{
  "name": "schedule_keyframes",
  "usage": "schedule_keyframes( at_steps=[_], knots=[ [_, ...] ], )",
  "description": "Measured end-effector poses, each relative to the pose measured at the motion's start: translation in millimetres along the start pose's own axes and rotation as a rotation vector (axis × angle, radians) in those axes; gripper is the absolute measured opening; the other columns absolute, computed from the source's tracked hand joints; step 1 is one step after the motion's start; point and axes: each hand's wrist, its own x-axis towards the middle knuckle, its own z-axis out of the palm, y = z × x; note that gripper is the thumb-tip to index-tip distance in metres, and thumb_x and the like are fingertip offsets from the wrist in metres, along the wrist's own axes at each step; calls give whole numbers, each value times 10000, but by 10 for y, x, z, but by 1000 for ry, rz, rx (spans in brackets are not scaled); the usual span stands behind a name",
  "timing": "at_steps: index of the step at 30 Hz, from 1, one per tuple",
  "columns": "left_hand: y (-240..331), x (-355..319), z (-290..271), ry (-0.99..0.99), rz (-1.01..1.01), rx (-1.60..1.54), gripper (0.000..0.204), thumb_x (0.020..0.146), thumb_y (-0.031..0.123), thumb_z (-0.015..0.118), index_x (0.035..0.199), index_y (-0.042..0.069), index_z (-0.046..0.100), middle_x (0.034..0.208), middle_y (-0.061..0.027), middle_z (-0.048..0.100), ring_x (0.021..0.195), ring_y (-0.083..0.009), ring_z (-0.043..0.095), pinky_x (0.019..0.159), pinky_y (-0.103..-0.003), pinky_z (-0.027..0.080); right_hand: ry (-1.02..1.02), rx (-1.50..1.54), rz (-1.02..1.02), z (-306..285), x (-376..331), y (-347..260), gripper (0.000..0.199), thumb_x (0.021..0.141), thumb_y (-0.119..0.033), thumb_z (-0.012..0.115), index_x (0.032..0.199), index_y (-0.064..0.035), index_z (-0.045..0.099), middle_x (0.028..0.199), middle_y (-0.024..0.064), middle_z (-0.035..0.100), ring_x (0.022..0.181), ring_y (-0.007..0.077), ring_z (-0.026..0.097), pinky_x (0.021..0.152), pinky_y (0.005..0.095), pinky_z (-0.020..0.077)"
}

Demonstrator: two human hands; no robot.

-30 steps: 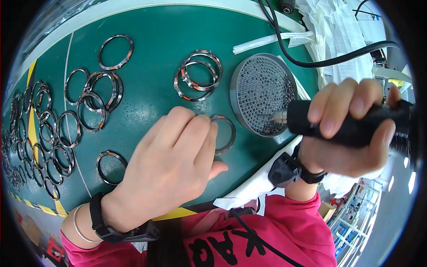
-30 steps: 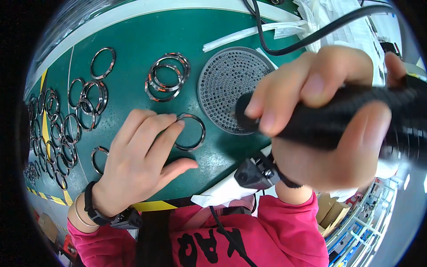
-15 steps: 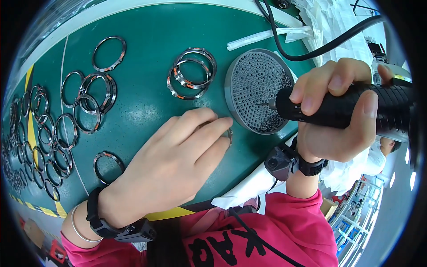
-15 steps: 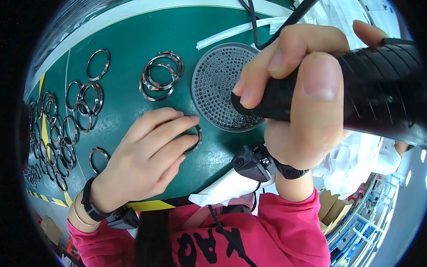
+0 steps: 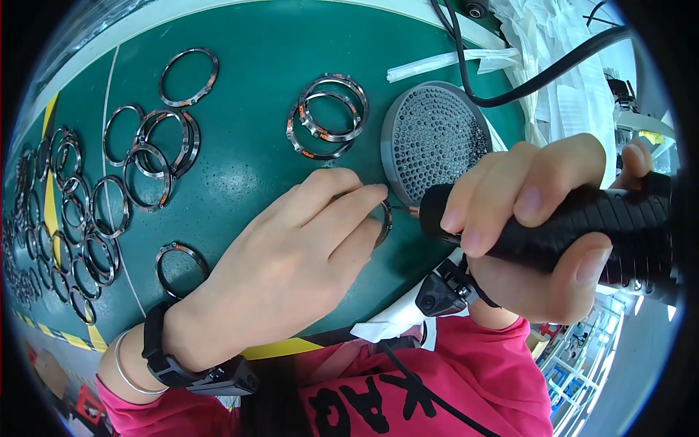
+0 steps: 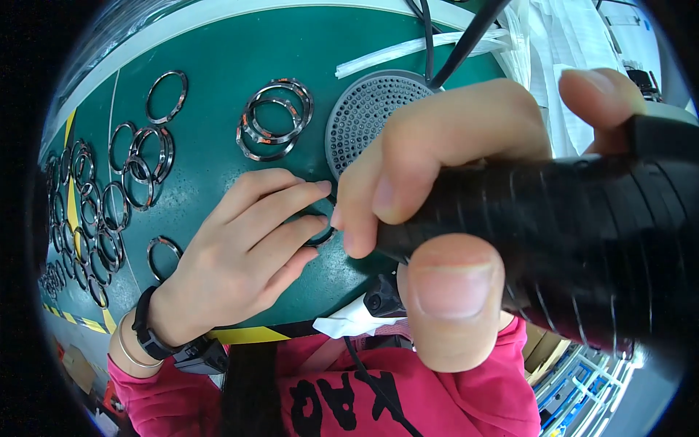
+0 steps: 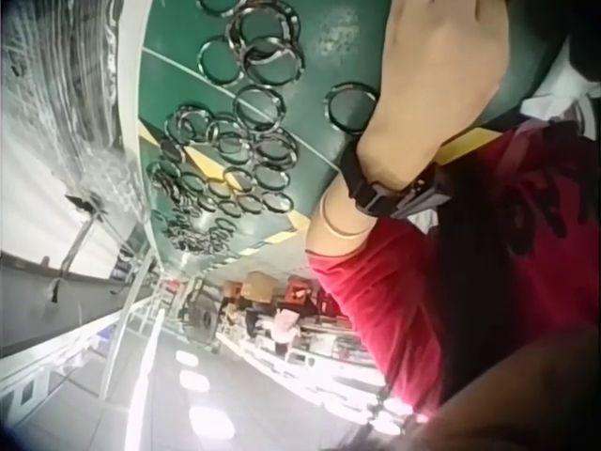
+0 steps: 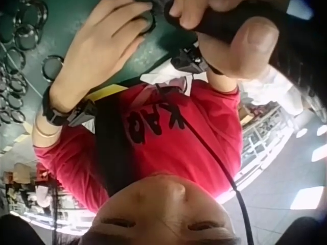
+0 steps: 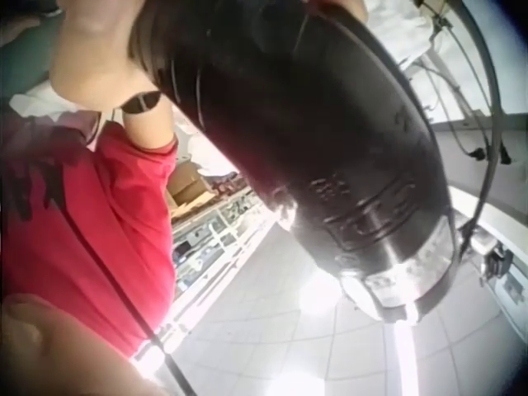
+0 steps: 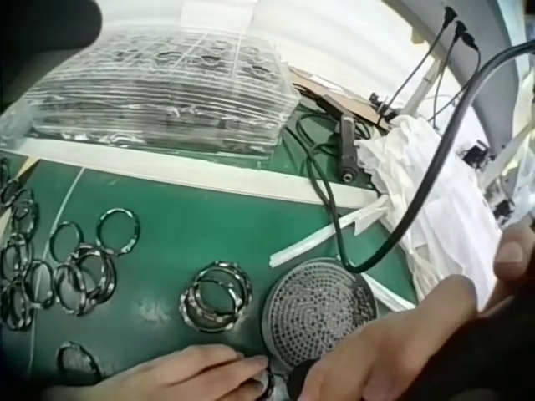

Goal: Assembling small circular components by inserting internal parts and securing them with an electric screwdriver.

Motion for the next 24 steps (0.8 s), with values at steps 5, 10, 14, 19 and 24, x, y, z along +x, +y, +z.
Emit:
schedule_keyframes(
  at_steps=[5,10,14,19,24],
  knots=[
    [-2,2,-18,-38,15,28,349,658,34,767,984,-25,659,1186,-160,619,1040,-353,580,867,-412,513,-38,-8,24,-52,3,-33,587,984,-306,502,1428,-49,218,952,128,492,555,200,566,501,357,531],
    [33,15,-12,-31,0,22,335,669,40,766,981,-17,659,1190,-153,613,1040,-349,575,865,-412,509,-55,-35,27,-102,10,-62,561,980,-318,498,1415,-50,268,943,118,495,547,191,561,495,358,528],
    [35,17,-4,-36,-25,-16,351,661,38,774,984,-4,642,1207,-146,597,1041,-348,564,862,-415,500,-61,-58,26,-214,13,-74,547,978,-325,496,1408,-51,298,938,112,497,542,185,559,491,359,527],
    [41,28,-6,-39,-33,-37,385,642,25,783,992,5,624,1221,-141,587,1039,-350,557,860,-419,492,168,-46,-209,-416,76,100,443,946,-313,437,1306,-55,419,883,130,539,524,167,523,461,346,479],
    [45,34,-14,-41,-40,-47,393,636,19,786,993,11,620,1221,-140,587,1038,-350,556,858,-420,491,180,-65,-172,-387,67,128,448,944,-314,444,1319,-72,399,889,141,544,515,191,539,455,354,491]
  ],
)
